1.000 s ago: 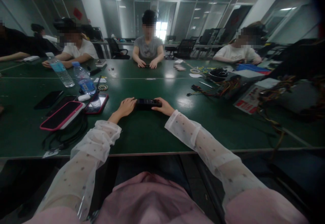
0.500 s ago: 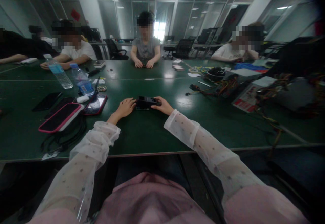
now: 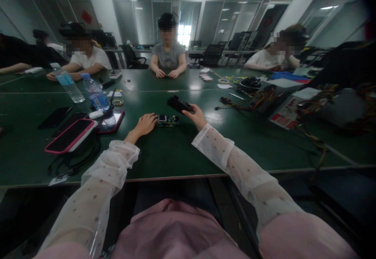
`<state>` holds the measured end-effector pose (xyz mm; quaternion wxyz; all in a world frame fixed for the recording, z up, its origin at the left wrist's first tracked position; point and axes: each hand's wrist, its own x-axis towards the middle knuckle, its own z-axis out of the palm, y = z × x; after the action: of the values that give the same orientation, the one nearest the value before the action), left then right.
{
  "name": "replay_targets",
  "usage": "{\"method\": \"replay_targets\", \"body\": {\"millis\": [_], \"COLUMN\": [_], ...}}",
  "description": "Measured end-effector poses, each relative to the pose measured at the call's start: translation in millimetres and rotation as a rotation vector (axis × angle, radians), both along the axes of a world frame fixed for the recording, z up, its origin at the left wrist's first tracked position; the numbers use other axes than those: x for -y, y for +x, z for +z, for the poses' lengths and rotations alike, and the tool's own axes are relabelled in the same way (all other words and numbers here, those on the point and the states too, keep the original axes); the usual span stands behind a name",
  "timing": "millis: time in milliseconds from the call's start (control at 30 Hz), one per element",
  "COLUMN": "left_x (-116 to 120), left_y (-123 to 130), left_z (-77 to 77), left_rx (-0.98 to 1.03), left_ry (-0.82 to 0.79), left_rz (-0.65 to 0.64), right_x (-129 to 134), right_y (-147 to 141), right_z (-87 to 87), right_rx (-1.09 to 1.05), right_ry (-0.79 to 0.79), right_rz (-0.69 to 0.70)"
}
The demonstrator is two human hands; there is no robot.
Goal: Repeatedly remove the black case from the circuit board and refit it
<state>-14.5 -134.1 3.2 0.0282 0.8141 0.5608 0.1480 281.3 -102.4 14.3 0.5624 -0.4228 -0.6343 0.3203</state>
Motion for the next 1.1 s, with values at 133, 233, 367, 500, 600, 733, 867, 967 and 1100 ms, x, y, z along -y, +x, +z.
{"method": "replay_targets", "body": {"millis": [133,233,367,500,600,733,867,967,1100], "left_x": [-0.2,-1.6,-2.2,-0.3,0.5,-0.9,-2.3,-2.5,-2.6], "left_y": [0.0,-0.2,-0.5,-0.6,-0.4,-1.1,-2.0,-1.9,-1.5], "left_z": [-0.2,-1.7,-2.9,-1.3,-0.5,-1.9,-3.4,-3.5,-3.1], "left_rx": [-0.001,-0.007,-0.008,-0.010,-0.016,-0.016,-0.020,-0.020,-0.013], "left_ry": [0.000,0.006,0.009,0.010,0.007,0.015,0.011,0.013,0.004], "left_rz": [-0.003,-0.001,0.002,-0.006,-0.004,-0.009,-0.012,-0.012,-0.009], "right_x": [-14.8,-18.9,-17.1,-12.6,-8.5,-5.3,-6.0,-7.1,-6.6], "right_y": [17.3,28.5,33.1,29.5,25.6,22.0,21.8,22.9,23.6], "right_z": [-12.2,-18.6,-21.4,-19.9,-17.4,-15.6,-16.4,-17.5,-18.8], "right_rx": [0.165,0.325,0.440,0.509,0.517,0.479,0.452,0.454,0.533], "right_ry": [0.018,0.000,-0.095,-0.128,-0.112,-0.089,-0.077,-0.093,-0.078], "right_rz": [-0.272,-0.428,-0.510,-0.594,-0.624,-0.622,-0.610,-0.582,-0.486]}}
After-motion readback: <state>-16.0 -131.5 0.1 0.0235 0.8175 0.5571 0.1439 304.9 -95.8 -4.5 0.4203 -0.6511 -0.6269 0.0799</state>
